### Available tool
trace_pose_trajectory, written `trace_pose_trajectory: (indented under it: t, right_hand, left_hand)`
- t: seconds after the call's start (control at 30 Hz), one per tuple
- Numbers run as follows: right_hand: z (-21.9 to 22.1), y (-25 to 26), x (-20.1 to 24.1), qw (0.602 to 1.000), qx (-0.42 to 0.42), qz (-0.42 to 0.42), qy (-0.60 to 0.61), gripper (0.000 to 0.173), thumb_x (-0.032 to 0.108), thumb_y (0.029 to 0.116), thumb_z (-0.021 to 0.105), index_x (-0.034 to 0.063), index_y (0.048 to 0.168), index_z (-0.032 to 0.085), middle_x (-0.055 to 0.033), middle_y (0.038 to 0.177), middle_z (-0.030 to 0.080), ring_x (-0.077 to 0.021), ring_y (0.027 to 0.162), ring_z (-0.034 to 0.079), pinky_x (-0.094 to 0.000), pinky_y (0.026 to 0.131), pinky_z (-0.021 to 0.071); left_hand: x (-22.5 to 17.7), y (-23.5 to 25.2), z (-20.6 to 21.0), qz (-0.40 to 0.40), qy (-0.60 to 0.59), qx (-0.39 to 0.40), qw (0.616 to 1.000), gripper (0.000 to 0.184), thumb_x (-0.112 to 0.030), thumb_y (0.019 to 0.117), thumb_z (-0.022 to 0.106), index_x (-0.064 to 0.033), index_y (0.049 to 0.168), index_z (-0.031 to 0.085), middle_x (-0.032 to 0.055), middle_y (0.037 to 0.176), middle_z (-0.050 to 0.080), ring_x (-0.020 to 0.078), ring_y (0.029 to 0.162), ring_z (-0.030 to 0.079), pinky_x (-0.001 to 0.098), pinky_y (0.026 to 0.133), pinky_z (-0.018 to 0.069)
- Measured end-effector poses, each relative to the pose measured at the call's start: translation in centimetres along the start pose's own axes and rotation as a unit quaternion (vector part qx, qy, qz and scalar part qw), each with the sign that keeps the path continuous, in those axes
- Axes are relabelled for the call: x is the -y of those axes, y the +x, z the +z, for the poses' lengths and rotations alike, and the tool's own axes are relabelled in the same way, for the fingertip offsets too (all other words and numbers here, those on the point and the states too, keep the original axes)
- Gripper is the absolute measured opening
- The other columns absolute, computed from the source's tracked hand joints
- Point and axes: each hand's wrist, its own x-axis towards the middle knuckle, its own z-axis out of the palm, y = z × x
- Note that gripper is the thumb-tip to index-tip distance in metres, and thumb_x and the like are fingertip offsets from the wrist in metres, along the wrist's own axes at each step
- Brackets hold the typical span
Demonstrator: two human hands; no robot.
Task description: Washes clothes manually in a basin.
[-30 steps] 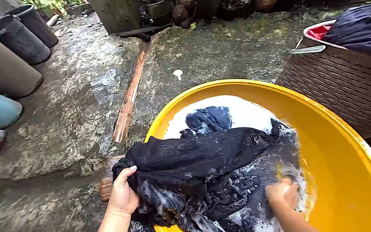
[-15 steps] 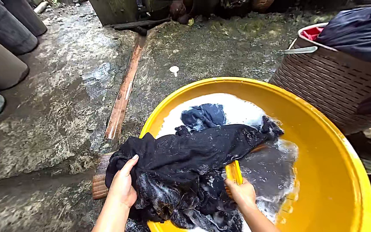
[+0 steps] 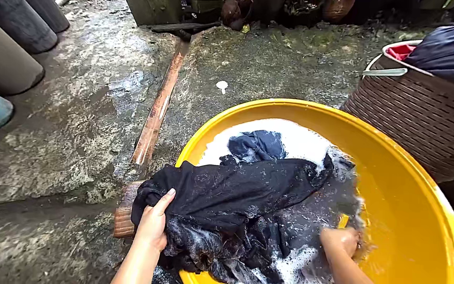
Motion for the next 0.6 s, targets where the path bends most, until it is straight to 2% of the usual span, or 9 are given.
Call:
trace_pose_trajectory:
  t: [0.1, 0.17, 0.23, 0.3, 0.37, 0.43, 0.47, 0.53, 0.6]
  right_hand:
    - [-0.6, -2.3, 1.9, 0.981, 0.000, 0.011, 0.192, 0.070, 0.032, 0.0908, 0.078, -0.0095, 0.141, 0.050, -0.0321, 0.132, 0.060, -0.0417, 0.124, 0.060, -0.0568, 0.105, 0.0472]
    - [-1.3, -7.3, 4.6, 0.949, 0.048, -0.121, 0.288, 0.061, 0.025, 0.0876, 0.083, -0.0093, 0.132, 0.058, -0.0281, 0.118, 0.067, -0.0362, 0.109, 0.067, -0.0544, 0.097, 0.0531]
    - [-1.4, -14.1, 6.8, 0.892, 0.132, -0.294, 0.317, 0.063, 0.025, 0.0818, 0.084, -0.0075, 0.130, 0.059, -0.0190, 0.109, 0.071, -0.0236, 0.097, 0.072, -0.0440, 0.089, 0.0606]
    - [-1.7, -21.3, 9.6, 0.832, 0.214, -0.418, 0.296, 0.073, 0.033, 0.0792, 0.084, -0.0005, 0.138, 0.057, -0.0123, 0.115, 0.072, -0.0175, 0.101, 0.072, -0.0399, 0.091, 0.0613]
    - [-2.4, -27.8, 12.0, 0.775, 0.238, -0.527, 0.257, 0.074, 0.035, 0.0806, 0.084, 0.0032, 0.142, 0.057, -0.0123, 0.120, 0.072, -0.0203, 0.103, 0.072, -0.0422, 0.090, 0.0614]
    - [-1.3, -31.1, 13.4, 0.716, 0.174, -0.625, 0.258, 0.061, 0.037, 0.0826, 0.082, 0.0031, 0.132, 0.067, -0.0130, 0.111, 0.073, -0.0243, 0.097, 0.073, -0.0428, 0.082, 0.0624]
    - [-0.2, -31.0, 13.7, 0.705, 0.135, -0.649, 0.253, 0.057, 0.038, 0.0830, 0.081, 0.0041, 0.128, 0.070, -0.0130, 0.106, 0.073, -0.0256, 0.094, 0.073, -0.0433, 0.079, 0.0628]
    - [2.1, -26.9, 13.1, 0.732, 0.058, -0.650, 0.198, 0.053, 0.039, 0.0825, 0.079, 0.0055, 0.123, 0.073, -0.0137, 0.103, 0.075, -0.0281, 0.092, 0.074, -0.0453, 0.077, 0.0632]
    - [2.9, -19.7, 11.0, 0.801, 0.013, -0.588, 0.114, 0.052, 0.039, 0.0863, 0.076, 0.0029, 0.124, 0.072, -0.0175, 0.110, 0.075, -0.0328, 0.100, 0.074, -0.0508, 0.086, 0.0617]
  left_hand:
    - [-0.2, 0.0, 0.5, 0.030, -0.065, 0.004, 0.997, 0.031, -0.027, 0.1087, 0.048, -0.0073, 0.129, 0.060, 0.0071, 0.111, 0.072, 0.0149, 0.102, 0.071, 0.0367, 0.088, 0.0604]
    - [-0.6, -0.1, 0.8, 0.025, -0.089, 0.021, 0.996, 0.031, -0.030, 0.1102, 0.042, -0.0109, 0.128, 0.060, 0.0053, 0.112, 0.072, 0.0140, 0.103, 0.070, 0.0369, 0.088, 0.0607]
    - [-0.7, -0.5, 0.9, -0.006, -0.085, 0.040, 0.996, 0.035, -0.034, 0.1101, 0.042, -0.0124, 0.130, 0.060, 0.0066, 0.114, 0.072, 0.0164, 0.105, 0.071, 0.0397, 0.089, 0.0609]
    - [-1.1, -0.8, 1.4, -0.043, -0.081, 0.051, 0.994, 0.037, -0.037, 0.1094, 0.043, -0.0123, 0.132, 0.060, 0.0082, 0.114, 0.072, 0.0187, 0.105, 0.071, 0.0420, 0.089, 0.0609]
    - [-2.0, -1.2, 2.1, -0.070, -0.099, 0.040, 0.992, 0.035, -0.038, 0.1086, 0.044, -0.0104, 0.117, 0.064, 0.0082, 0.096, 0.073, 0.0177, 0.086, 0.073, 0.0386, 0.074, 0.0625]
    - [-3.3, -1.6, 2.3, -0.061, -0.129, 0.013, 0.990, 0.037, -0.037, 0.1088, 0.042, -0.0111, 0.094, 0.063, 0.0034, 0.070, 0.067, 0.0117, 0.060, 0.067, 0.0296, 0.053, 0.0579]
    - [-3.8, -1.6, 1.7, -0.045, -0.148, 0.018, 0.988, 0.038, -0.038, 0.1094, 0.039, -0.0116, 0.097, 0.063, 0.0031, 0.073, 0.068, 0.0116, 0.064, 0.068, 0.0306, 0.056, 0.0593]
    - [-4.8, -2.0, 0.5, 0.001, -0.157, 0.017, 0.987, 0.039, -0.039, 0.1107, 0.033, -0.0122, 0.114, 0.062, 0.0046, 0.092, 0.072, 0.0150, 0.083, 0.072, 0.0376, 0.070, 0.0627]
    - [-5.8, -2.6, -0.1, 0.031, -0.165, 0.012, 0.986, 0.042, -0.039, 0.1114, 0.029, -0.0127, 0.114, 0.062, 0.0048, 0.094, 0.073, 0.0156, 0.085, 0.074, 0.0389, 0.072, 0.0638]
